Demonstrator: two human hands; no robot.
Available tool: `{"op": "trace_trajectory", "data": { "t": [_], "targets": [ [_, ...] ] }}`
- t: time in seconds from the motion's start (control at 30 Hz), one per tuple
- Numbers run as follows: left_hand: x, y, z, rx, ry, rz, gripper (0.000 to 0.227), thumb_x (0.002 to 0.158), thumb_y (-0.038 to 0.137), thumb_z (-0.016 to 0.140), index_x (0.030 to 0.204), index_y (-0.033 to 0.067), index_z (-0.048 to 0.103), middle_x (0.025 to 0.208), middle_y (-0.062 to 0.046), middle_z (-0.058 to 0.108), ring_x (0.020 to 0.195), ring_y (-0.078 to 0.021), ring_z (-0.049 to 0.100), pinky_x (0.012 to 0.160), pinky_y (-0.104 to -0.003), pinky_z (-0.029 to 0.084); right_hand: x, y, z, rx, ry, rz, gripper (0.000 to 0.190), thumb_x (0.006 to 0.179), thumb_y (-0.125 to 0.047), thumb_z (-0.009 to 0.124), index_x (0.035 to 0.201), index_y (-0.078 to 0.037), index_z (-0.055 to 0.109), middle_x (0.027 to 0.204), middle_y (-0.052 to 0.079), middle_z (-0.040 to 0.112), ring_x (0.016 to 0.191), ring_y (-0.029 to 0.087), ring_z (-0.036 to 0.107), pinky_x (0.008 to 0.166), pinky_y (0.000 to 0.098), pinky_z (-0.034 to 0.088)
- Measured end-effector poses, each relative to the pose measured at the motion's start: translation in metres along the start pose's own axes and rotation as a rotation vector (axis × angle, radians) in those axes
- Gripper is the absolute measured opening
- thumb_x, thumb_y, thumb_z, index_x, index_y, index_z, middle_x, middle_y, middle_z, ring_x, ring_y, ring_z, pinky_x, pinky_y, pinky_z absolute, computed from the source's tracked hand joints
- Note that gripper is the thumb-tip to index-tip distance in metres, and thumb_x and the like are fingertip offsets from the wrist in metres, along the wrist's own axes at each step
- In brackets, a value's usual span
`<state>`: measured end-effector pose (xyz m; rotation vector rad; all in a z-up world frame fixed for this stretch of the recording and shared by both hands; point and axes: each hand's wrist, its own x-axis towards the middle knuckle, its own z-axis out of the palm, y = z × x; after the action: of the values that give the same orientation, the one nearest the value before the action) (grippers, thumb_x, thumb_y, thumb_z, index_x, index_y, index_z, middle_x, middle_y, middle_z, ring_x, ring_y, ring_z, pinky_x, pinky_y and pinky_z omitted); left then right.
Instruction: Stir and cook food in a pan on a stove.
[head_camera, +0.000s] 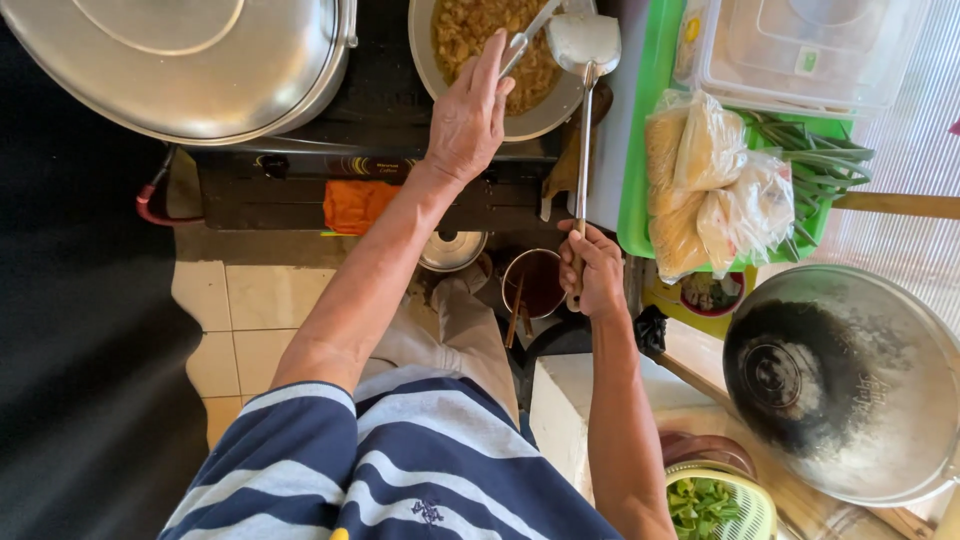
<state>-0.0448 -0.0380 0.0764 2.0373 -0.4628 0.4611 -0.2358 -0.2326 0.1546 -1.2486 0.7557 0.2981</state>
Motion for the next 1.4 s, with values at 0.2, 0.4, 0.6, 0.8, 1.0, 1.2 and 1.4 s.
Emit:
{"op": "trace_trajectory", "data": {
  "t": [0.2, 0.4, 0.6, 0.8, 1.0, 1.2, 1.4],
  "targets": [
    [-0.007, -0.017, 0.013, 0.108, -0.266, -0.093, 0.03, 0.114, 0.01, 0.046, 0.142, 0.0004, 0.045, 0.109, -0.017, 0.064, 0.078, -0.0244, 0.069, 0.063, -0.034, 0.062, -0.003, -0.006, 0.002, 0.011, 0.001, 0.001, 0.023, 0.103, -0.015, 0.056, 0.118, 0.003, 0.061, 0.071, 0.003, 0.052, 0.048, 0.009, 0.044, 0.039, 0.0243, 0.036],
    [-0.057, -0.077, 0.042, 0.219, -0.514, -0.365, 0.03, 0.106, 0.009, 0.047, 0.135, -0.0014, 0.046, 0.106, -0.023, 0.063, 0.07, -0.0287, 0.069, 0.05, -0.037, 0.059, -0.006, -0.011, 0.004, 0.006, 0.006, 0.001, 0.024, 0.103, -0.015, 0.056, 0.118, 0.002, 0.061, 0.071, 0.003, 0.052, 0.047, 0.009, 0.044, 0.039, 0.0243, 0.035],
    [-0.027, -0.048, 0.031, 0.108, -0.126, -0.189, 0.033, 0.105, 0.008, 0.051, 0.137, 0.0004, 0.049, 0.115, -0.022, 0.066, 0.081, -0.0293, 0.073, 0.059, -0.036, 0.061, -0.005, -0.01, 0.006, 0.008, -0.012, 0.017, 0.024, 0.104, -0.014, 0.055, 0.119, 0.003, 0.06, 0.071, 0.003, 0.051, 0.048, 0.009, 0.044, 0.04, 0.0245, 0.036],
    [-0.023, -0.072, 0.043, 0.157, -0.338, -0.187, 0.034, 0.111, 0.008, 0.048, 0.144, 0.0027, 0.045, 0.114, -0.018, 0.065, 0.084, -0.0235, 0.072, 0.06, -0.031, 0.063, -0.013, -0.018, 0.011, 0.076, -0.055, 0.039, 0.026, 0.104, -0.016, 0.055, 0.12, 0.004, 0.059, 0.07, 0.003, 0.05, 0.046, 0.009, 0.041, 0.038, 0.0244, 0.034],
    [-0.037, -0.095, 0.051, 0.211, -0.303, -0.296, 0.04, 0.108, 0.017, 0.052, 0.146, 0.0113, 0.041, 0.117, -0.02, 0.064, 0.078, -0.0288, 0.07, 0.056, -0.041, 0.059, -0.011, -0.018, 0.0, 0.078, -0.057, 0.029, 0.028, 0.105, -0.018, 0.055, 0.121, 0.004, 0.058, 0.07, 0.003, 0.05, 0.046, 0.009, 0.041, 0.039, 0.0244, 0.033],
    [-0.025, -0.063, 0.042, 0.136, -0.142, -0.053, 0.039, 0.115, 0.016, 0.05, 0.151, 0.0095, 0.039, 0.115, -0.014, 0.061, 0.084, -0.0282, 0.069, 0.062, -0.04, 0.061, -0.012, -0.019, -0.002, 0.084, -0.071, 0.02, 0.028, 0.104, -0.017, 0.055, 0.121, 0.005, 0.059, 0.071, 0.003, 0.05, 0.047, 0.009, 0.041, 0.039, 0.0246, 0.033],
    [-0.037, -0.093, 0.054, 0.248, -0.381, -0.293, 0.04, 0.111, 0.015, 0.051, 0.148, 0.0048, 0.042, 0.121, -0.021, 0.062, 0.091, -0.0318, 0.07, 0.062, -0.044, 0.061, -0.014, -0.022, 0.004, 0.06, -0.061, 0.024, 0.027, 0.103, -0.016, 0.055, 0.12, 0.004, 0.059, 0.07, 0.003, 0.05, 0.046, 0.008, 0.041, 0.038, 0.0242, 0.033]
  ]
}}
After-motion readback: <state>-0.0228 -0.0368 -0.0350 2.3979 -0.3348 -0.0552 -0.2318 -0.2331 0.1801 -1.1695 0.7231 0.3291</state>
